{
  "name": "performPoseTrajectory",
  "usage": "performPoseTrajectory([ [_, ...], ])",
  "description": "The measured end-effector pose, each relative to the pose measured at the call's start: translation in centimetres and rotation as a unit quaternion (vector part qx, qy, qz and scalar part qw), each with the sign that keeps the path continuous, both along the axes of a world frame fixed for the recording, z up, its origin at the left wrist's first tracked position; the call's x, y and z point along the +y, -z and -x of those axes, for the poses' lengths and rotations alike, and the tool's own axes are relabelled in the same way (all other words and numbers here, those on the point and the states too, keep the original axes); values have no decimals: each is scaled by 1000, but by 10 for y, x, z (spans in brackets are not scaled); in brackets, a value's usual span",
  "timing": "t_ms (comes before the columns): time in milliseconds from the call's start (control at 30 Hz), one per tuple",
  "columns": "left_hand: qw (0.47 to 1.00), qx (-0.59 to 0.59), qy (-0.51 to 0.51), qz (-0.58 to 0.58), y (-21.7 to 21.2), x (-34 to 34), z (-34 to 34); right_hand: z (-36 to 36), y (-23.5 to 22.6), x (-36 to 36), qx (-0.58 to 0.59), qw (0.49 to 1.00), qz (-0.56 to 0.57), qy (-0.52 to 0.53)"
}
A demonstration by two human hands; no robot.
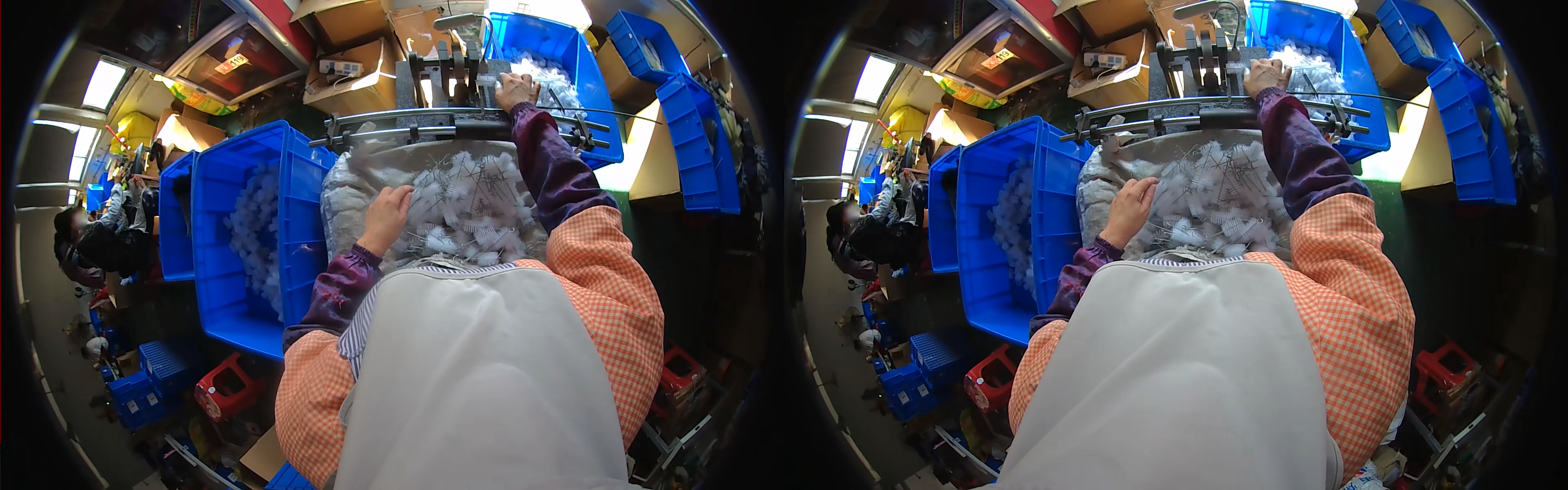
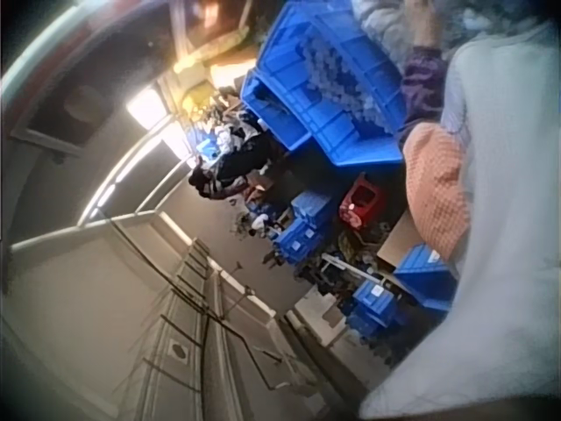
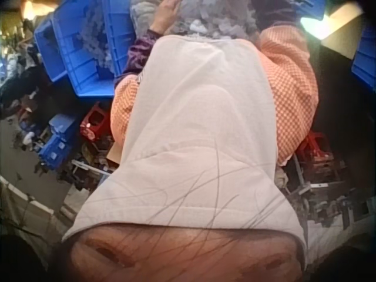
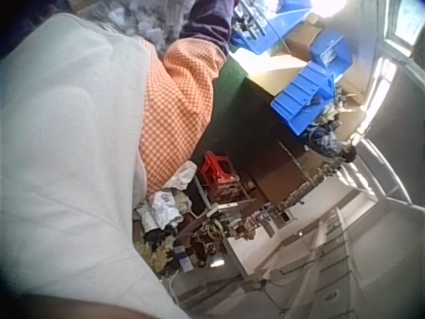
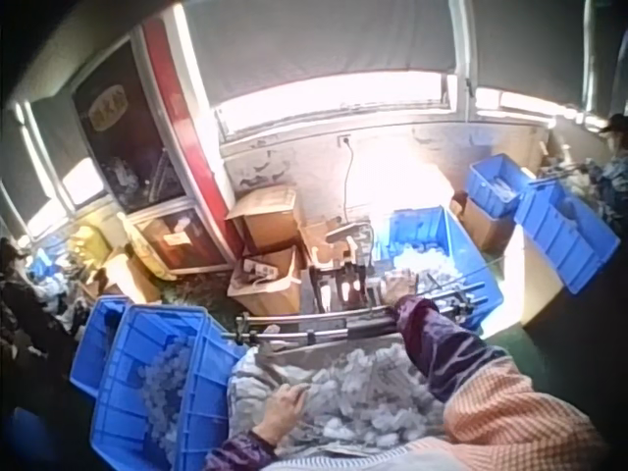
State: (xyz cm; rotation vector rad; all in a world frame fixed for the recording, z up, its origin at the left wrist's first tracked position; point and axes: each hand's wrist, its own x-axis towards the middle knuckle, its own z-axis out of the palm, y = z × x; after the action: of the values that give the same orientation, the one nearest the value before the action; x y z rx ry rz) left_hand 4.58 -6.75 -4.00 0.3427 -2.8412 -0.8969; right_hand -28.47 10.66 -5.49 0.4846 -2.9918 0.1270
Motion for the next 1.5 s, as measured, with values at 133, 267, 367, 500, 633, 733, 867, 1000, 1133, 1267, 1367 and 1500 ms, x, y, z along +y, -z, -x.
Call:
performPoseTrajectory([
  [133,999,9,-38,-31,-2,1,5,-15,1,7,28,999,35,-20],
  [267,998,6,-24,-52,-14,1,11,-20,1,-8,22,999,32,-13],
  [367,996,33,-5,-89,-15,5,18,-33,-4,-31,36,999,12,-26],
  [500,988,122,67,-61,-13,6,22,-38,2,-49,52,998,26,-36],
  [633,991,122,30,-51,-21,7,24,-32,4,-36,57,997,25,-35],
  [733,990,130,18,-45,-18,5,23,-26,-2,-18,29,999,18,-24],
  [867,980,180,45,-78,-29,11,29,-6,2,7,-13,998,67,-9],
  [1000,976,162,72,-127,-39,13,38,14,-6,20,-2,1000,-26,-9],
  [1133,959,195,78,-192,-51,25,47,23,-36,52,62,992,5,106],
  [1267,946,225,89,-217,-53,35,62,-15,-35,67,37,979,172,-103],
  [1367,947,238,88,-196,-57,42,71,-94,-70,39,-386,812,325,-292],
  [1500,960,201,61,-183,-51,40,72,-111,-49,15,-438,708,363,-419],
])
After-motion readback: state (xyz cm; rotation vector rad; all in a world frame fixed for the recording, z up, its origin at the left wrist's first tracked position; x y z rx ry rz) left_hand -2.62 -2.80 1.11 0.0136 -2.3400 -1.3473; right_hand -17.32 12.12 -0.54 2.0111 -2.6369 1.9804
